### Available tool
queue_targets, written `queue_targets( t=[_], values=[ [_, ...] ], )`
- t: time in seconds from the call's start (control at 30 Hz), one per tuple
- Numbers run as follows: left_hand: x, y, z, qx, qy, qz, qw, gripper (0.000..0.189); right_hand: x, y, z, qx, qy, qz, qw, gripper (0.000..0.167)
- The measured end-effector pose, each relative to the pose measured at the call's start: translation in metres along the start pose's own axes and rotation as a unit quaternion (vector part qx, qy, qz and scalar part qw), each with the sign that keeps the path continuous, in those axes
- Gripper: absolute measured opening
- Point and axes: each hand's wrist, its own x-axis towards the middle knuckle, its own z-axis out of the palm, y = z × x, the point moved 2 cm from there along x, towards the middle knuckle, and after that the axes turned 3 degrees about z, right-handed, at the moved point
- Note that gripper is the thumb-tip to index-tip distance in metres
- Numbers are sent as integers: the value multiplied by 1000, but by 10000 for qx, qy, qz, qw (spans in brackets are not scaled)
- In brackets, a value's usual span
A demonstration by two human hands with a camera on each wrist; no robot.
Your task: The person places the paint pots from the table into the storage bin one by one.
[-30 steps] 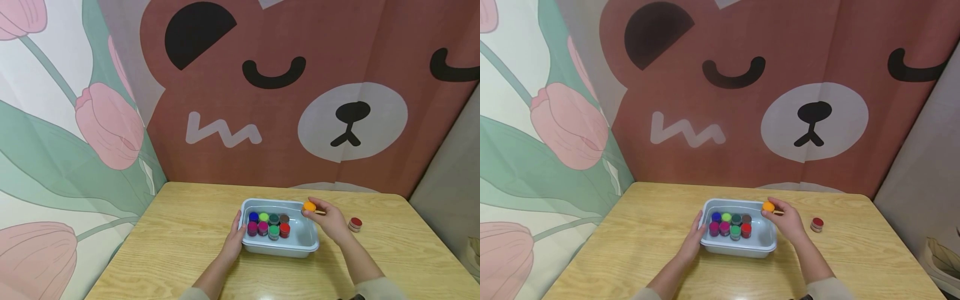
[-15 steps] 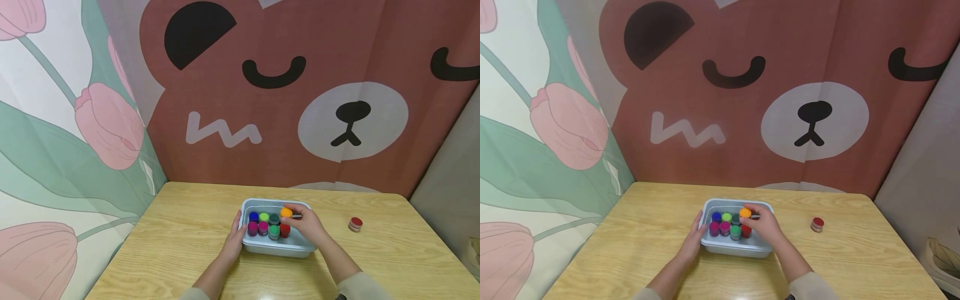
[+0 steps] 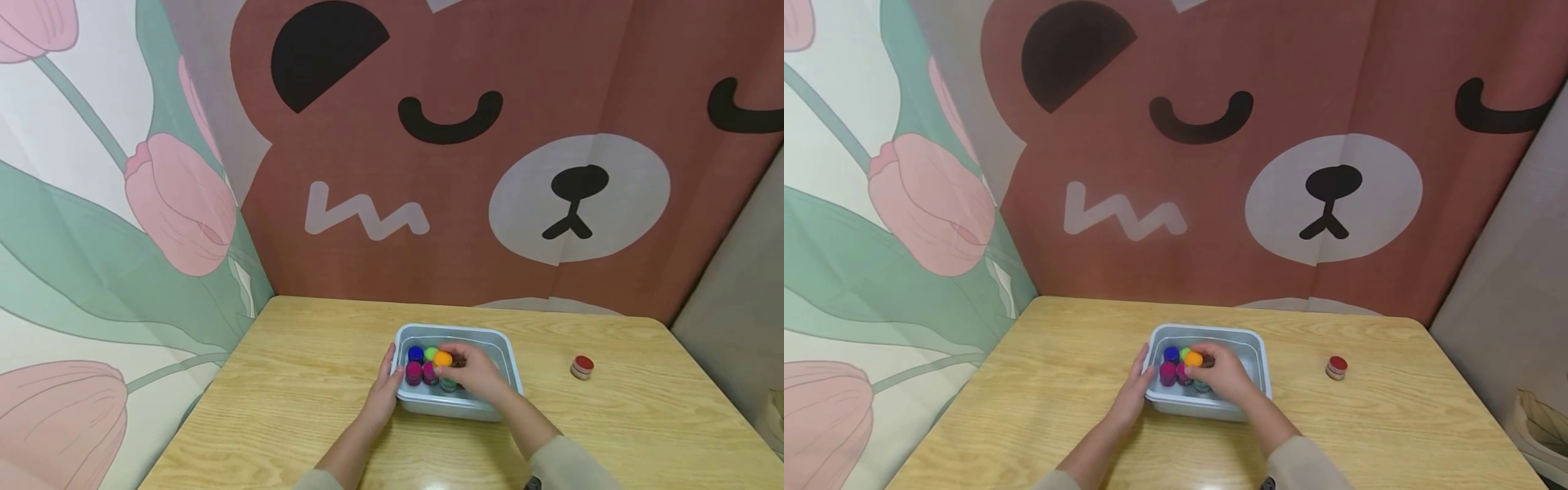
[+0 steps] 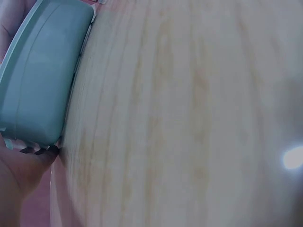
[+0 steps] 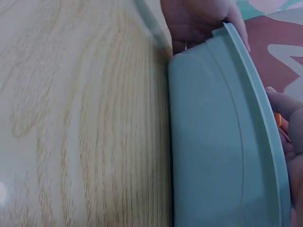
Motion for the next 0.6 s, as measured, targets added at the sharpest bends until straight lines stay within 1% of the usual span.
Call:
queue_targets(
  t=[0.13,0.27,0.4,0.6],
  values=[
    [0,0,0,3,-19,-23,10000,56,3,2,5,-276,-223,-95,9993,47],
    [0,0,0,6,-43,-37,10000,57,5,5,9,-387,-382,-167,9984,45],
    [0,1,0,-41,-54,-9,10000,57,6,5,11,-485,-539,-56,9974,43],
    [-1,2,1,-35,-40,-62,10000,56,7,5,13,-599,-708,113,9956,40]
  ],
)
